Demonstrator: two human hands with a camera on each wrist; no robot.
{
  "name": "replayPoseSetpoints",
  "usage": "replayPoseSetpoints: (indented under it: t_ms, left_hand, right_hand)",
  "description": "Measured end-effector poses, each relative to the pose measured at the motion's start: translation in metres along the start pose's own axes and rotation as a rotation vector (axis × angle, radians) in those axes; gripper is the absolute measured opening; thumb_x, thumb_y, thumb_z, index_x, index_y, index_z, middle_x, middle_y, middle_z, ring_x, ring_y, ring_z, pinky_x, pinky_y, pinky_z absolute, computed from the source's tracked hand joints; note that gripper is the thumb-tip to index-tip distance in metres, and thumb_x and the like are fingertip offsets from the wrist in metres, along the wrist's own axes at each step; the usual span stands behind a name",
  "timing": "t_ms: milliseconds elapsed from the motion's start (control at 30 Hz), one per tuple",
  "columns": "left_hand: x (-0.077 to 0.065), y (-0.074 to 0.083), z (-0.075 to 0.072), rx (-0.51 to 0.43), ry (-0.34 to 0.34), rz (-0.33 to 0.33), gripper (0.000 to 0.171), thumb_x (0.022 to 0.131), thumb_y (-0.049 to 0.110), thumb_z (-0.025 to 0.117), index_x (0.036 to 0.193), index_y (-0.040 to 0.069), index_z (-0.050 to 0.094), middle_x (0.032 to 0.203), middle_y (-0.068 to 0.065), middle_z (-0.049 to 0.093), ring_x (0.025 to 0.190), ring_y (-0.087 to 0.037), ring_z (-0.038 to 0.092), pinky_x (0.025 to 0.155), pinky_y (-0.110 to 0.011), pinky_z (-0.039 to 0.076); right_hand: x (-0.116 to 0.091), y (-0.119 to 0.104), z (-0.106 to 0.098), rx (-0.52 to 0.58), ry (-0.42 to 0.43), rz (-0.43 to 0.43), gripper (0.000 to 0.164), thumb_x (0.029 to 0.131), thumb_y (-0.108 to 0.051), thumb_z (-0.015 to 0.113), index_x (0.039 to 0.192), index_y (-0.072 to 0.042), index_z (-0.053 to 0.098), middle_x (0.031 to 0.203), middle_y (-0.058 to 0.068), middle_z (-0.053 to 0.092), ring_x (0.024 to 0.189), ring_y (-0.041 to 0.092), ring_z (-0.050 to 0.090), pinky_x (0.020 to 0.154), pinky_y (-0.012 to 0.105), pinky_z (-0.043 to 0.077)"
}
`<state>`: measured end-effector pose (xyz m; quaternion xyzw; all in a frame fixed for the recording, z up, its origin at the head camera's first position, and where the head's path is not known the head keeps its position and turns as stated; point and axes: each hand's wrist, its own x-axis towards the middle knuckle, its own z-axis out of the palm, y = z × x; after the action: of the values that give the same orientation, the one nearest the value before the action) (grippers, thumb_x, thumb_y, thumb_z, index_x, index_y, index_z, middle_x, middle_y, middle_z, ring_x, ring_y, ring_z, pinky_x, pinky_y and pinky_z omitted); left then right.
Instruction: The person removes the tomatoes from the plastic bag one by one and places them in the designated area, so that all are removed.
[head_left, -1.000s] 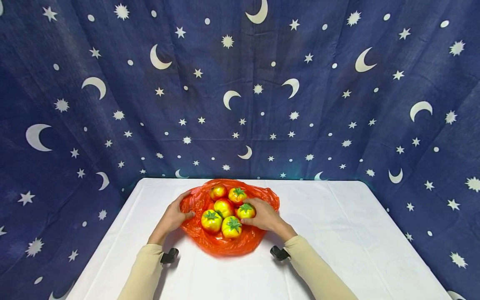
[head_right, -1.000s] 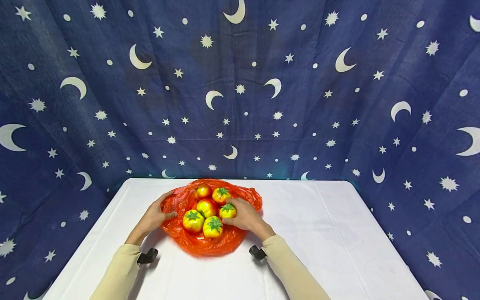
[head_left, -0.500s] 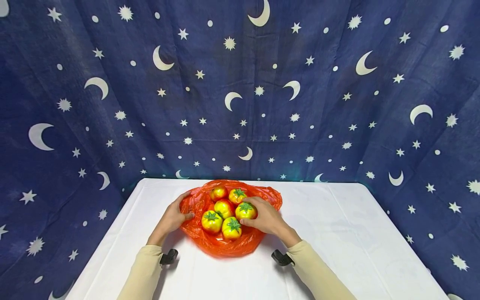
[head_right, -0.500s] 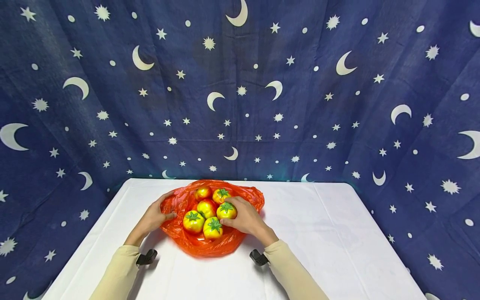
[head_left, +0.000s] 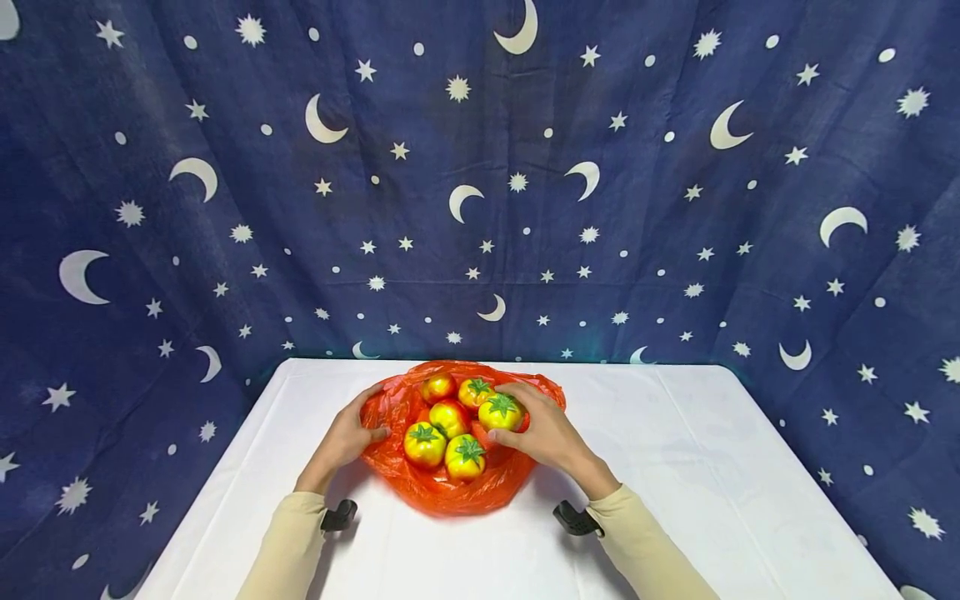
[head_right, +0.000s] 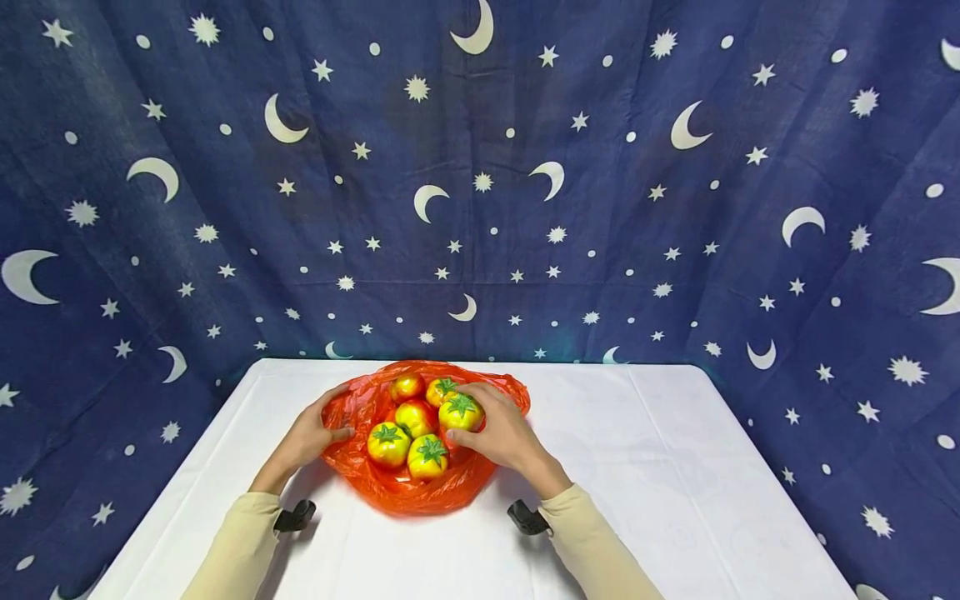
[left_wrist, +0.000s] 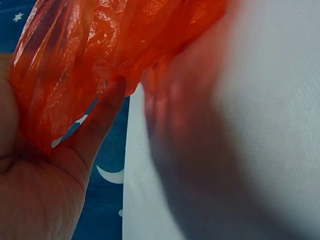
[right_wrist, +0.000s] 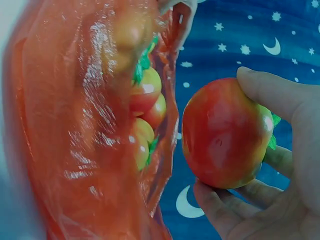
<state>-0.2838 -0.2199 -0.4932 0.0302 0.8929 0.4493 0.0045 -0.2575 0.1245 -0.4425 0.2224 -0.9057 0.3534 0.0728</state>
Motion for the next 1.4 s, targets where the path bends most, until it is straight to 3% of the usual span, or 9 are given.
replayPoseSetpoints:
  t_ms: [233,900,1400]
  left_hand:
    - [-0.001,0.002,0.000,0.006,-0.008,-0.005,0.083,0.081,0.000,0.073,0.152,0.014,0.034,0.155,-0.021,0.037,0.143,-0.046,0.032,0.118,-0.063,0.022]
    - [0.000,0.000,0.000,-0.013,-0.003,-0.007,0.082,0.082,0.004,0.073,0.152,0.015,0.033,0.155,-0.020,0.036,0.143,-0.046,0.032,0.117,-0.063,0.023]
    - [0.000,0.000,0.002,0.001,-0.008,0.005,0.081,0.082,0.004,0.073,0.152,0.014,0.033,0.155,-0.021,0.036,0.143,-0.046,0.033,0.117,-0.064,0.023]
  right_hand:
    - [-0.003,0.011,-0.013,0.025,0.083,-0.033,0.061,0.077,-0.033,0.082,0.132,-0.022,0.059,0.134,0.000,0.060,0.125,0.024,0.056,0.107,0.050,0.046]
    - [0.007,0.041,-0.073,-0.006,0.219,-0.006,0.065,0.077,-0.026,0.083,0.134,-0.013,0.057,0.137,0.010,0.056,0.119,0.030,0.058,0.097,0.047,0.051]
    - [0.003,0.078,-0.085,0.021,0.275,0.116,0.066,0.078,-0.024,0.082,0.137,-0.011,0.055,0.137,0.016,0.054,0.114,0.033,0.057,0.096,0.050,0.049]
